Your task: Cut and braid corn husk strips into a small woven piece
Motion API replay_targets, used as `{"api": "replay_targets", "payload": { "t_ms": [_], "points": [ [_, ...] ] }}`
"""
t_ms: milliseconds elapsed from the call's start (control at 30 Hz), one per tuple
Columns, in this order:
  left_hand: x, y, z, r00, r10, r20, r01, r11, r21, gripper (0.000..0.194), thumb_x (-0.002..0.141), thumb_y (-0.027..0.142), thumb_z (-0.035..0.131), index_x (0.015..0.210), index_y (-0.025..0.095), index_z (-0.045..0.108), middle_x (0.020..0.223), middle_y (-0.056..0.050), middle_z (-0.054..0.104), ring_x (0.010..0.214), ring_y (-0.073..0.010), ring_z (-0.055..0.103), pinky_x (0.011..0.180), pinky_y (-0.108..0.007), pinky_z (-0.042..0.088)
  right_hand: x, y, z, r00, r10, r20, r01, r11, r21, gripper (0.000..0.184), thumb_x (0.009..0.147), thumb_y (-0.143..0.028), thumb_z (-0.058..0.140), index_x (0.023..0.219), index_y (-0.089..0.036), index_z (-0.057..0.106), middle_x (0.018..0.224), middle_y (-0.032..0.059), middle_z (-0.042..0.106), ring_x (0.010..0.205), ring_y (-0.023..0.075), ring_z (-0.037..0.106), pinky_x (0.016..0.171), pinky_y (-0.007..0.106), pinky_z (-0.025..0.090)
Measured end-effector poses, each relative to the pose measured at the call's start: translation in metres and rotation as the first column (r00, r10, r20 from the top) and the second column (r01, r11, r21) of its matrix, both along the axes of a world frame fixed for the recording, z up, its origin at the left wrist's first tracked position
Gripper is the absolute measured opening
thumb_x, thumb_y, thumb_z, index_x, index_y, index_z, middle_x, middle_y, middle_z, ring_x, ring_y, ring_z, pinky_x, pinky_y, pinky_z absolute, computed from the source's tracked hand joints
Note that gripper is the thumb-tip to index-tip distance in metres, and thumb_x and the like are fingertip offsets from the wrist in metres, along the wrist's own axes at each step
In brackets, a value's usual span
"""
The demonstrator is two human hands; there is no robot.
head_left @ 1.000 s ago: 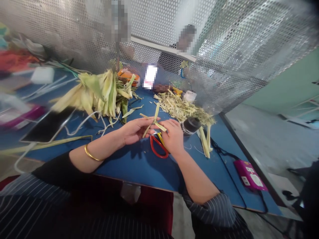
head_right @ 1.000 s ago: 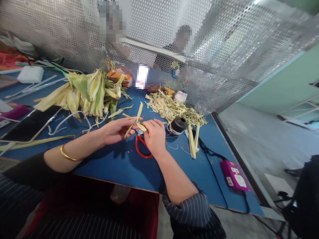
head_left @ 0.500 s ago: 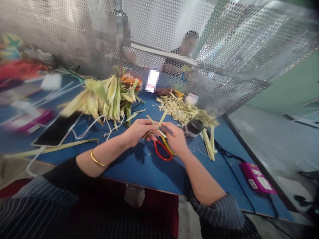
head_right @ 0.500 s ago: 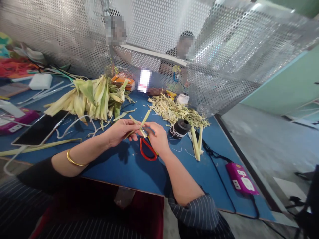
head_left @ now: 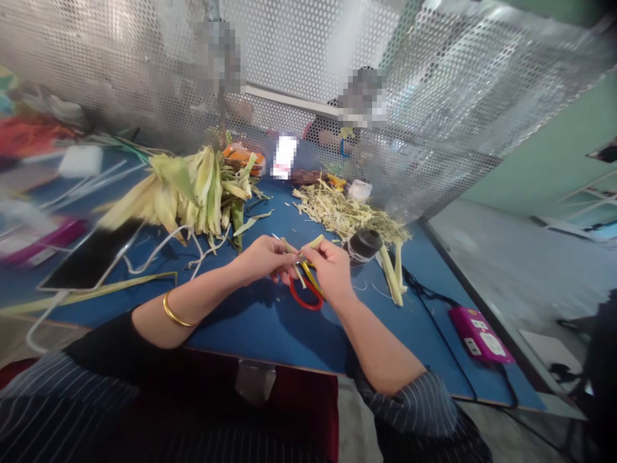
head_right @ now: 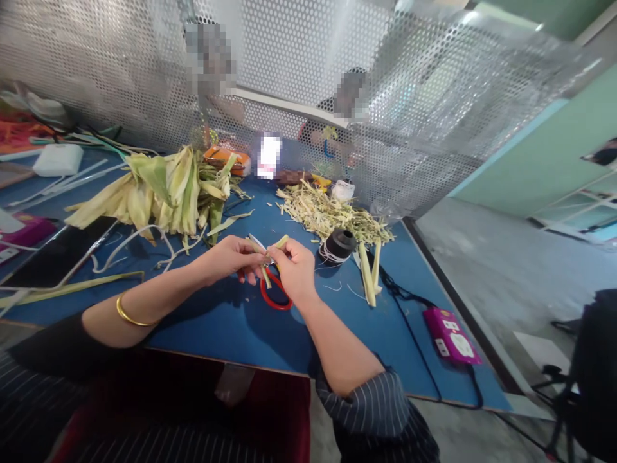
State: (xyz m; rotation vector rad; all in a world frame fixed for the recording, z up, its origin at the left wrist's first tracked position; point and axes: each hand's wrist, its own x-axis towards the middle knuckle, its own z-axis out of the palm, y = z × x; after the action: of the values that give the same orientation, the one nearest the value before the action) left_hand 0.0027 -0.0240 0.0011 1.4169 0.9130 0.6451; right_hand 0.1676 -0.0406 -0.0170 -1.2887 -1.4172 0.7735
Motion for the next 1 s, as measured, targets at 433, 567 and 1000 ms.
{"api": "replay_targets", "payload": {
  "t_ms": [433,567,1000],
  "points": [
    [0.000,-0.002,-0.002,0.995,-0.009,-0.097,0.017,0.997,0.081,0.025,0.079,0.035,0.059,0.069,0.012,0.065,0.057,-0.006,0.066,0.044,-0.0111,0.058,0.043,-0.020,0.043,0.001,-0.007,0.014,0.894,-0.171,0.415,-0.006,0.920,0.391,0.031,0.080,-0.026,0.062,0.111,-0.022,0.062,0.103,0.0073,0.064,0.099,0.0209,0.059,0.091,0.037,0.043],
    [0.000,-0.001,-0.008,0.991,-0.035,-0.132,0.056,0.986,0.155,0.019,0.077,0.025,0.055,0.063,0.014,0.063,0.055,-0.004,0.064,0.045,-0.0117,0.059,0.046,-0.021,0.045,-0.002,-0.011,0.015,0.790,-0.200,0.580,-0.118,0.879,0.462,0.018,0.081,-0.035,0.065,0.097,-0.027,0.068,0.103,0.0041,0.068,0.109,0.0232,0.057,0.107,0.045,0.027],
    [0.002,-0.006,0.000,0.977,-0.194,-0.090,0.199,0.978,0.061,0.024,0.080,0.027,0.055,0.064,0.012,0.065,0.062,-0.008,0.069,0.045,-0.0112,0.061,0.047,-0.021,0.046,-0.006,-0.012,0.008,0.906,-0.116,0.407,-0.042,0.932,0.359,0.013,0.081,-0.021,0.061,0.068,-0.024,0.059,0.080,-0.0010,0.069,0.086,0.0181,0.065,0.109,0.045,0.027]
  ]
}}
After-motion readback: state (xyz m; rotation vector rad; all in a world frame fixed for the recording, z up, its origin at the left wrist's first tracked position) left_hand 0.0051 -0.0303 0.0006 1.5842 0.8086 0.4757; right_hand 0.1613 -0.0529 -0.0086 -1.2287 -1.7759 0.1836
